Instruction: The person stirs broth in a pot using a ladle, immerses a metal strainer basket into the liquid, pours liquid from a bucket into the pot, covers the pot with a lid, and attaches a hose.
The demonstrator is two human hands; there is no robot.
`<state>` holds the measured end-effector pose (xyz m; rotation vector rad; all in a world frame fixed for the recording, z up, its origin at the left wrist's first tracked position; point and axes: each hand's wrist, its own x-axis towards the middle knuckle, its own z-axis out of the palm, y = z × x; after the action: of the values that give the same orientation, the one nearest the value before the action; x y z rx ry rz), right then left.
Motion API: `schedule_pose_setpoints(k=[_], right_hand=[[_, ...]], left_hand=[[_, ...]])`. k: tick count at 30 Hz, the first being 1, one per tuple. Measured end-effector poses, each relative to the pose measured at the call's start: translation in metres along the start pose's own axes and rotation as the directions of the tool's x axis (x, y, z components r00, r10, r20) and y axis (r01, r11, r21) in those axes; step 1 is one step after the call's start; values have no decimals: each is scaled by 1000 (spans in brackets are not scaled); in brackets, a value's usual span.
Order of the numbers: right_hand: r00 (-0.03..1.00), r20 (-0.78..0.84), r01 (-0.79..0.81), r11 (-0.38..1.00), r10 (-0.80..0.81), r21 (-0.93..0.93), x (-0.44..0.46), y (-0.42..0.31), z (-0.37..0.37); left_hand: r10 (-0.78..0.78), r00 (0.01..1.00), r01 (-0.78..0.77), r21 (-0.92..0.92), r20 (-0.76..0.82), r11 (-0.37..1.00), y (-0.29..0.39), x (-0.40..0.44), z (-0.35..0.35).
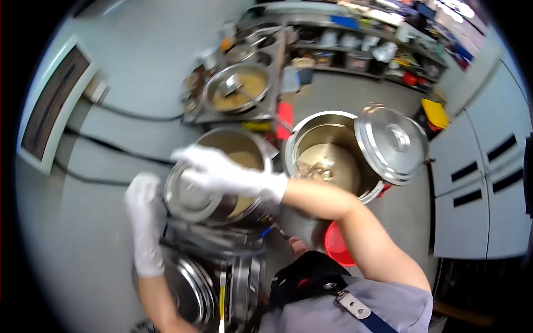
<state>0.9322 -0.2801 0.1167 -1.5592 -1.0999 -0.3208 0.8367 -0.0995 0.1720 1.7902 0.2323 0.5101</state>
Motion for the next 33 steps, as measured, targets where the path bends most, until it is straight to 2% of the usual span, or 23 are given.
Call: schedule_pose_setpoints(k=[1, 2, 3, 4, 5, 7, 9, 11, 12, 13, 15, 16, 19, 22, 23, 25, 26, 30, 33], right_hand=[[999, -8, 54, 996, -54, 65, 7, 17, 5], [995, 83, 50, 991, -61, 125, 15, 33, 10], [901, 363, -378, 838, 236, 393, 20, 25, 1], [868, 427, -432, 808, 253, 401, 24, 34, 8], [889, 437, -313, 878, 136, 363, 24, 60, 23], [844, 464, -459, 812, 270, 362, 21, 79, 37], [735, 525, -649, 668, 429, 364, 24, 86, 38], [850, 344, -509, 789, 399, 344, 20, 107, 57], [828, 327, -556, 745, 456, 368, 22, 96, 55], [830, 316, -551, 767, 460, 328, 21, 104, 57], [832, 295, -541, 803, 469, 249, 15, 125, 60], [778, 316, -627, 705, 543, 331, 14, 126, 60], [692, 369, -722, 600, 621, 344, 6, 142, 68], [636, 421, -771, 540, 646, 337, -9, 154, 84], [618, 428, -786, 502, 660, 360, -17, 159, 89], [587, 444, -805, 434, 677, 405, -23, 169, 97], [610, 414, -792, 504, 676, 343, -27, 174, 99], [584, 422, -808, 544, 693, 225, -51, 208, 117], [527, 460, -847, 486, 715, 216, -64, 218, 126]], left_hand=[[68, 997, -64, -83, 47, 994, -18, 10, 12], [-44, 986, 47, -15, 164, 999, -14, 13, 17], [-69, 988, 78, -61, 142, 995, -24, 20, 29], [-56, 984, 62, -28, 171, 998, -36, 28, 34], [-88, 979, 81, 48, 182, 996, -35, 32, 37], [-138, 959, 115, 106, 249, 988, -49, 45, 34], [-127, 952, 115, 60, 279, 992, -63, 52, 35], [-219, 902, 226, 28, 373, 974, -73, 59, 27], [-246, 875, 259, 25, 417, 965, -76, 60, 22], [-255, 838, 261, 56, 483, 964, -79, 63, 13], [-341, 786, 345, 91, 517, 934, -97, 63, -4], [-380, 759, 387, 103, 529, 916, -105, 63, -13], [-439, 703, 431, 156, 559, 889, -121, 58, -36], [-495, 706, 321, 395, 506, 861, -131, 58, -45], [-491, 732, 302, 421, 473, 856, -135, 56, -43], [-467, 789, 260, 470, 401, 843, -141, 57, -39], [-411, 819, 212, 453, 401, 866, -142, 57, -36], [-313, 860, 99, 470, 403, 877, -165, 59, -27], [-340, 861, 110, 515, 378, 850, -178, 57, -21]])
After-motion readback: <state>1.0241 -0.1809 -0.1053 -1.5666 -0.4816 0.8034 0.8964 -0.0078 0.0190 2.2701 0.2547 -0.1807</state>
